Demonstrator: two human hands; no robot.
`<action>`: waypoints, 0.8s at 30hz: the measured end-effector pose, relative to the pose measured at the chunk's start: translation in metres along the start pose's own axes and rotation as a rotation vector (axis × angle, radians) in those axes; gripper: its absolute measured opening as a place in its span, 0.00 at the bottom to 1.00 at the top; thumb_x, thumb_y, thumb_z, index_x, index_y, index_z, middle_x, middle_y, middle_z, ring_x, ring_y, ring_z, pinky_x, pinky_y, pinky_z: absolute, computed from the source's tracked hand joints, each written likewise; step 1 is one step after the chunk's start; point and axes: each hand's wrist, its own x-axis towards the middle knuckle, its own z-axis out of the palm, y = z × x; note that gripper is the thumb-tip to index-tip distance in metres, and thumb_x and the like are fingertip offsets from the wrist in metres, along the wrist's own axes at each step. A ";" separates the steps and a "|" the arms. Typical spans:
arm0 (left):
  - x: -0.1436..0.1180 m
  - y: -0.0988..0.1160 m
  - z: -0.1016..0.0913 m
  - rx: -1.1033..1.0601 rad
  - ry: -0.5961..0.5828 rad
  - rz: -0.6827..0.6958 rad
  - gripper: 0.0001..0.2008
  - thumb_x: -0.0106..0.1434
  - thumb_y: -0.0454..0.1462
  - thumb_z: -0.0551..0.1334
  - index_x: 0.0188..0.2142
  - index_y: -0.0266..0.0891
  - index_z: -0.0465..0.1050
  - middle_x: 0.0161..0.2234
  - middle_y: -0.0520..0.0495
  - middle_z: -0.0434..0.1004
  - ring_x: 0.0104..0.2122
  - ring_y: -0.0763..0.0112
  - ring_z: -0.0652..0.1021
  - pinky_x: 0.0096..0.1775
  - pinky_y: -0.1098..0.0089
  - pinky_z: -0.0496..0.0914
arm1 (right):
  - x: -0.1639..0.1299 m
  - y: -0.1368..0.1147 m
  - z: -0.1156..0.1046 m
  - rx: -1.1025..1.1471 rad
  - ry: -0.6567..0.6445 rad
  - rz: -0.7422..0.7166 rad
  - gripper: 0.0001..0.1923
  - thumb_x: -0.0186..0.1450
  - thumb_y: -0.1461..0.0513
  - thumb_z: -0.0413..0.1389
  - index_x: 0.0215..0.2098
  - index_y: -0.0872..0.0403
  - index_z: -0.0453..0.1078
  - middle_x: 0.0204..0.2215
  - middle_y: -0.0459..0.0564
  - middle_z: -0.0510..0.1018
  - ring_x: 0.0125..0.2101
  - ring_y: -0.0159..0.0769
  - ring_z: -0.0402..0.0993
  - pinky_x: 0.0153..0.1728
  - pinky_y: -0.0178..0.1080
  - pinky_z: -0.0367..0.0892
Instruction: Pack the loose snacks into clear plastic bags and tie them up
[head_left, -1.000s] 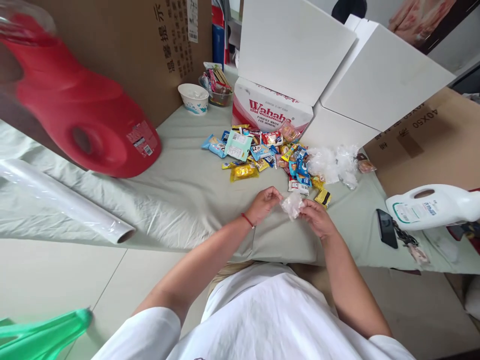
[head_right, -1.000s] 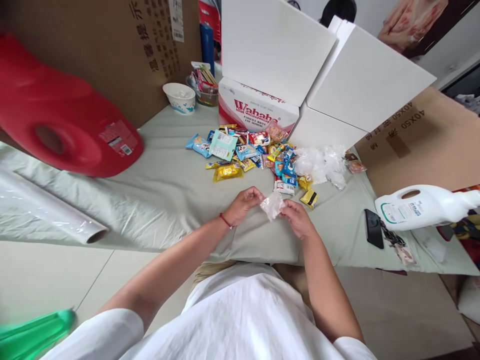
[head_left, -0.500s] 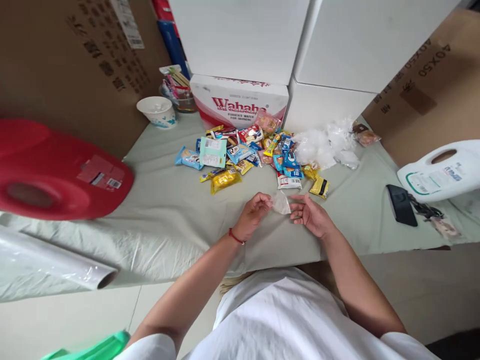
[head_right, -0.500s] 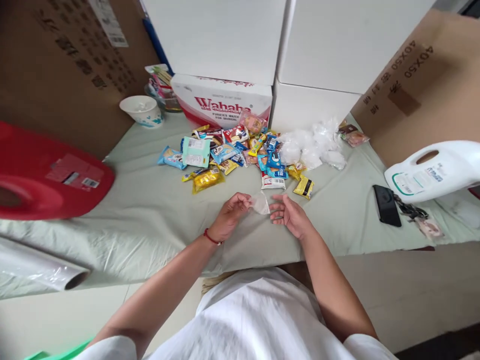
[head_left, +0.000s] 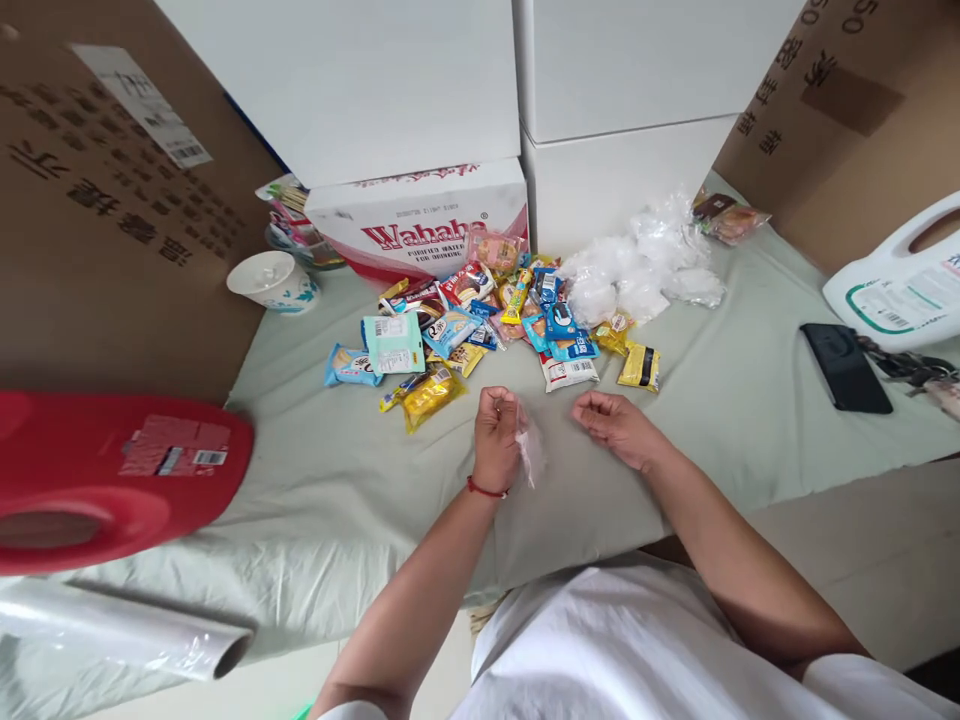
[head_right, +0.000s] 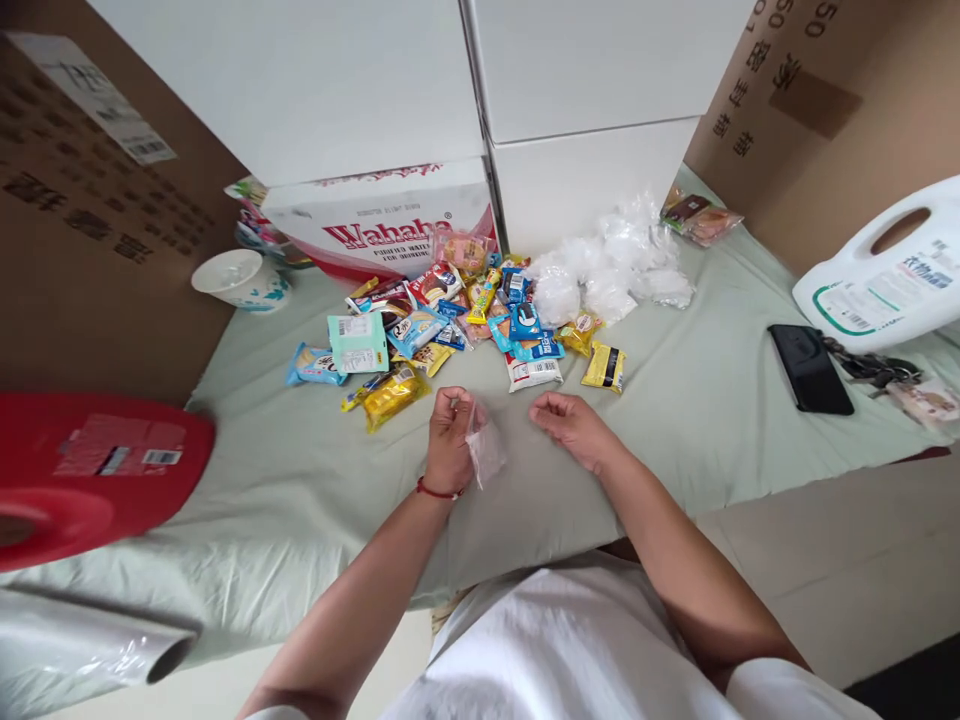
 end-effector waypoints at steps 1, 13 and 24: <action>0.002 0.000 -0.003 0.039 0.007 0.019 0.22 0.65 0.56 0.66 0.37 0.45 0.61 0.23 0.58 0.67 0.22 0.75 0.64 0.27 0.72 0.60 | 0.002 -0.002 -0.004 -0.023 0.033 -0.025 0.26 0.52 0.43 0.72 0.30 0.53 0.73 0.20 0.37 0.61 0.20 0.24 0.48 0.20 0.32 0.43; 0.001 0.009 -0.013 0.006 0.000 -0.019 0.20 0.66 0.55 0.66 0.34 0.43 0.66 0.25 0.56 0.66 0.26 0.75 0.67 0.30 0.73 0.63 | 0.034 0.002 0.046 -0.097 -0.138 -0.183 0.20 0.60 0.46 0.68 0.34 0.52 0.76 0.28 0.43 0.75 0.30 0.32 0.67 0.34 0.36 0.62; 0.004 0.026 -0.022 -0.117 -0.231 -0.333 0.21 0.50 0.48 0.79 0.31 0.39 0.74 0.28 0.53 0.71 0.29 0.75 0.69 0.33 0.71 0.64 | 0.033 -0.009 0.031 0.203 -0.071 0.053 0.22 0.54 0.48 0.73 0.32 0.53 0.70 0.22 0.36 0.63 0.17 0.21 0.48 0.17 0.30 0.45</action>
